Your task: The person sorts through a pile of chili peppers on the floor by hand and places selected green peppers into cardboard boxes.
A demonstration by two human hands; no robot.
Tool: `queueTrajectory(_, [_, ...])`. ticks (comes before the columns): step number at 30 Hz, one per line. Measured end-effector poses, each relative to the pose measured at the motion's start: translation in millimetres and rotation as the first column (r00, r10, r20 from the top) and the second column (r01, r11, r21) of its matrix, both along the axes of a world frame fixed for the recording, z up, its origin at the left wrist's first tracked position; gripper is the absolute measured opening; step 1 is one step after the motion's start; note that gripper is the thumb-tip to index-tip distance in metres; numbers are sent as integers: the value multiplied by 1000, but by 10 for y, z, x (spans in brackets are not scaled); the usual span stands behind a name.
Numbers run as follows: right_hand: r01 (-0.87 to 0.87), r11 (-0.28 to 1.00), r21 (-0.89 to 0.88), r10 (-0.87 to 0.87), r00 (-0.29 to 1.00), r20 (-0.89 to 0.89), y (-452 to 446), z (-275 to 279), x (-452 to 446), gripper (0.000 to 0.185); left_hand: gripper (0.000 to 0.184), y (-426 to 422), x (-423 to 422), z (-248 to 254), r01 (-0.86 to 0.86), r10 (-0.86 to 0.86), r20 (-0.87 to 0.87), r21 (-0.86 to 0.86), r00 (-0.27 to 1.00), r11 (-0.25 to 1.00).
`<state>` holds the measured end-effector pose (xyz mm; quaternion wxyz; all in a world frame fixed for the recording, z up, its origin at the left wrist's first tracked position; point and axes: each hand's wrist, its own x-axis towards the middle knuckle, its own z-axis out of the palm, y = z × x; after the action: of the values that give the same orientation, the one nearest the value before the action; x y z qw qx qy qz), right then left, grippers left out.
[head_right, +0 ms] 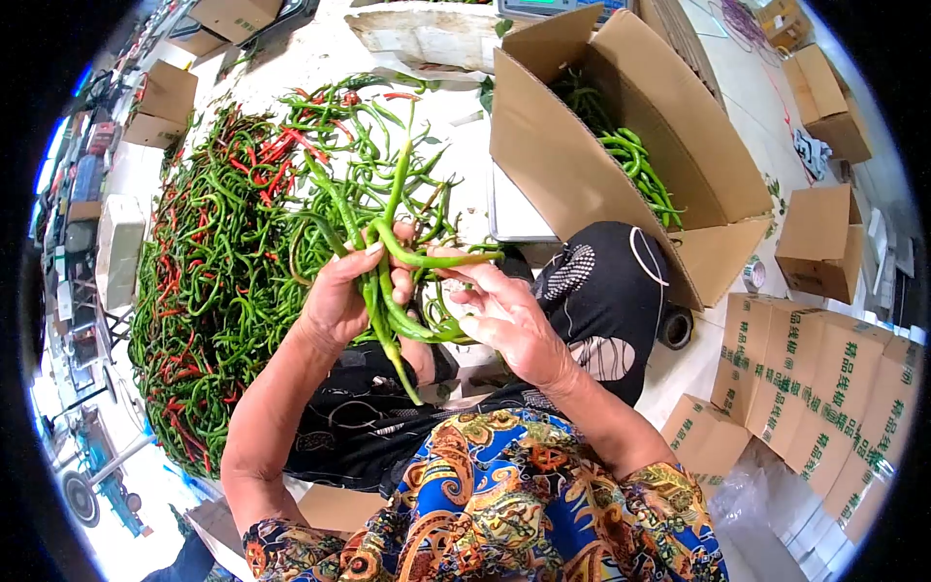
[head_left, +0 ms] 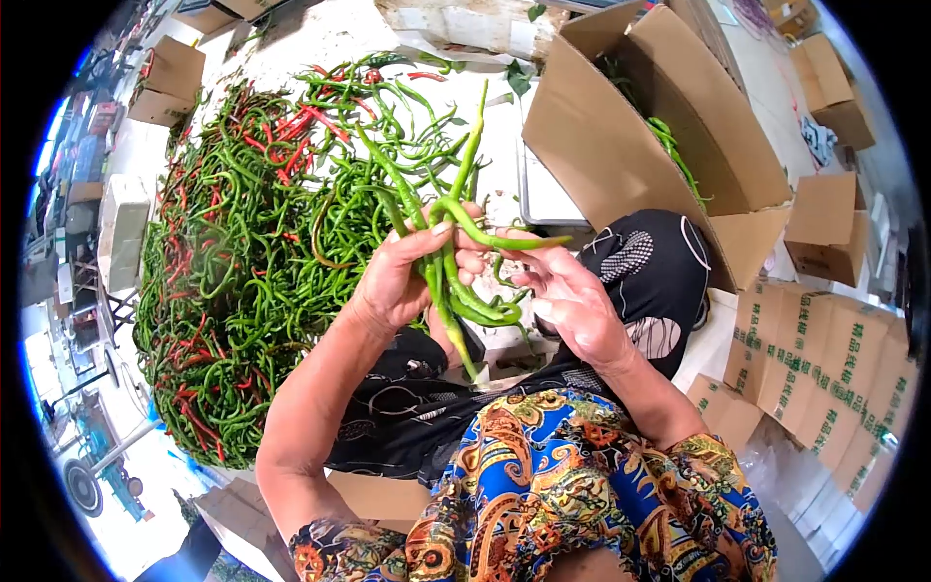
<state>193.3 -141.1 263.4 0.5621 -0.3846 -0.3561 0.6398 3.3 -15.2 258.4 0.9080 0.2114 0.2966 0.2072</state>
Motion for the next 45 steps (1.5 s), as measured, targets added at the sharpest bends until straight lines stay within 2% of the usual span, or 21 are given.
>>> queueTrajectory(1, [53, 998, 26, -52, 998, -47, 12, 51, -5, 51, 42, -9, 15, -17, 8, -8, -2, 3, 1000, 1000])
queueTrajectory(4, [111, 993, 37, -111, 994, -2, 41, 186, -40, 43, 42, -53, -7, -102, 40, -38, 36, -47, 999, 998])
queueTrajectory(6, [99, 987, 123, -94, 994, -50, 85, 185, -52, 38, 42, -96, 32, -117, 62, -62, 49, -3, 997, 998])
queueTrajectory(8, [112, 992, 58, -109, 993, -53, 77, 218, -58, 36, 42, -135, 53, -124, 77, -76, 62, -11, 995, 997])
queueTrajectory(9, [175, 984, 29, -174, 985, -18, 93, 263, -98, 35, 42, -147, 67, -116, 86, -85, 60, -12, 995, 996])
queueTrajectory(12, [163, 987, 15, -158, 973, -167, 87, 214, -110, 34, 42, -192, 99, -144, 107, -106, 27, -23, 994, 994])
queueTrajectory(16, [208, 978, -3, -207, 971, -121, 108, 176, -131, 30, 32, -255, 148, -208, 122, -125, -57, -47, 991, 991])
queueTrajectory(20, [197, 977, -81, -211, 945, -251, 126, 114, -119, 24, 36, -285, 191, -157, 150, -152, -65, -29, 986, 988])
queueTrajectory(22, [255, 964, -79, -267, 922, -281, 179, 181, -117, 23, 44, -271, 186, -167, 176, -174, -111, 7, 978, 984])
queueTrajectory(24, [238, 966, -98, -257, 913, -318, 185, 98, -1, 23, 51, -259, 166, -166, 149, -146, -90, 28, 985, 988])
queueTrajectory(25, [254, 953, -163, -296, 896, -331, 186, 111, 36, 22, 57, -248, 183, -107, 133, -129, -73, 60, 989, 989])
queueTrajectory(28, [196, 957, -215, -272, 866, -420, 157, 48, 158, 24, 68, -226, 198, -22, 135, -125, -89, 116, 988, 984])
queueTrajectory(32, [193, 959, -208, -267, 861, -433, 153, 66, 219, 25, 86, -168, 186, 50, 164, -149, -96, 164, 984, 973])
queueTrajectory(34, [197, 964, -180, -257, 868, -426, 158, 68, 222, 26, 72, -163, 140, 24, 95, -96, 3, 126, 995, 987])
queueTrajectory(36, [203, 966, -162, -256, 858, -446, 172, 71, 228, 26, 73, -152, 125, -13, 30, -34, 43, 89, 998, 996])
queueTrajectory(37, [204, 966, -156, -254, 852, -457, 175, 72, 227, 27, 66, -144, 92, -32, 15, -16, 4, 54, 1000, 998])
queueTrajectory(38, [215, 962, -169, -269, 851, -450, 183, 70, 226, 27, 51, -111, 80, -33, 7, -7, -15, 21, 1000, 1000])
queueTrajectory(40, [227, 953, -198, -294, 849, -440, 194, 62, 207, 27, 40, -122, 126, 46, -27, 32, -111, 52, 993, 998])
queueTrajectory(41, [220, 950, -222, -300, 843, -446, 195, 80, 187, 28, 31, -133, 116, 22, -50, 53, -74, 40, 996, 998])
queueTrajectory(45, [156, 945, -288, -265, 880, -394, 186, 78, 191, 21, 27, -107, 109, -13, -56, 57, -103, 14, 993, 998])
